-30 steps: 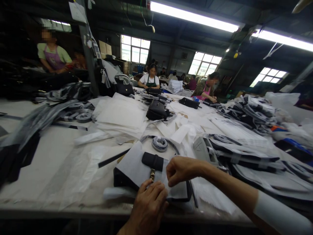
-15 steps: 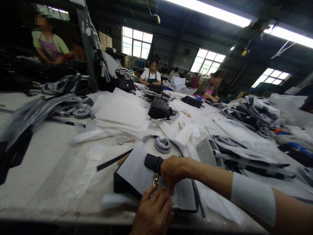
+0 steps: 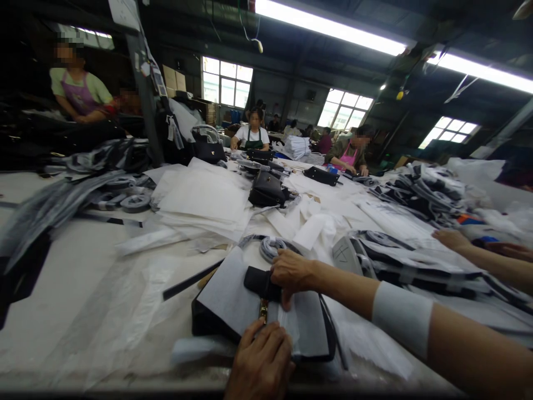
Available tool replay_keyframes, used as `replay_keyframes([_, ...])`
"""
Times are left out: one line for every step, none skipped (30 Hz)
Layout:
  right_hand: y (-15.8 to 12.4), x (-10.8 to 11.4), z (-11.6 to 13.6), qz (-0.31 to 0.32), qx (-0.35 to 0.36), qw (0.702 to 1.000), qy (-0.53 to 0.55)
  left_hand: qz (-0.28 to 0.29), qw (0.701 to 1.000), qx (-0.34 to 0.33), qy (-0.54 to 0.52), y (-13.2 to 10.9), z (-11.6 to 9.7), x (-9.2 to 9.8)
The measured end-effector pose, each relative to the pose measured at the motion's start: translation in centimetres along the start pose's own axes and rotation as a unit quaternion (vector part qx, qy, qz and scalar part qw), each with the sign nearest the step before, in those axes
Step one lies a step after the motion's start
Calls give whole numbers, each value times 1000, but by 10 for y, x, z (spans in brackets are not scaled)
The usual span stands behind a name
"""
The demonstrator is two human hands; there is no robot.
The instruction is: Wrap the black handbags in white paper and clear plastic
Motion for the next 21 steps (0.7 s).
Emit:
replay_keyframes([-3,-2,-7,-15,-5,1000,14,-9,1000,-3,0,-1,0,-1])
replay_keyframes([-6,-4,-15,-29,-18,999,32,-14,1000,-5,1,-1,1,-2])
replay_keyframes([-11,-6,-24,-45,-49,996,59,-16,1000,-5,1,-2,1,-3])
replay_keyframes([-16,-7,-33,-67,-93,989,89,-19,1000,-7,1,-3,2,-4])
replay_keyframes([-22,-7,-40,-92,-142,978,119,-25,1000,-10,1,-4,2,-5])
replay_keyframes([-29,-5,-45,-122,-190,963,144,-31,999,-13,0,-5,2,-6])
replay_keyframes([-34,-3,-47,-153,-232,947,164,-37,999,-15,1,-5,3,-7])
replay_keyframes([-38,-1,-46,-181,-263,931,175,-44,999,-20,3,-6,3,-7])
replay_keyframes([-40,1,-40,-203,-282,921,177,-53,998,-26,6,-6,3,-8])
replay_keyframes([-38,1,-31,-227,-296,909,184,-54,998,-30,12,-6,4,-8])
replay_keyframes([-34,0,-19,-262,-309,891,206,-47,998,-33,18,-6,4,-8])
replay_keyframes([-28,-3,-6,-299,-319,868,234,-37,998,-36,24,-5,4,-8])
replay_keyframes([-20,-8,7,-345,-324,835,280,-27,999,-37,28,-5,5,-9])
replay_keyframes([-11,-15,20,-381,-324,806,318,-25,999,-39,29,-5,5,-9])
replay_keyframes([-3,-23,31,-406,-321,784,342,-30,998,-40,28,-6,6,-9])
replay_keyframes([5,-32,40,-420,-317,773,353,-36,998,-41,27,-6,6,-10])
replay_keyframes([12,-41,47,-424,-314,776,347,-44,998,-43,26,-7,6,-10])
replay_keyframes([16,-49,51,-424,-312,782,335,-45,998,-45,26,-8,6,-10])
replay_keyframes([19,-56,53,-423,-308,789,324,-36,998,-45,30,-9,6,-11])
replay_keyframes([21,-60,54,-422,-304,793,318,-21,998,-45,35,-9,7,-11])
replay_keyframes([21,-63,52,-420,-300,795,318,-7,998,-44,38,-10,7,-12])
Point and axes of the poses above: each hand's wrist, its own y-axis towards the middle knuckle, its own x-axis out of the back of the hand, z = x × y, the point moved 2 cm from there along y, towards the middle knuckle, and after that the axes turned 9 degrees about -z, right-handed, at the moved point
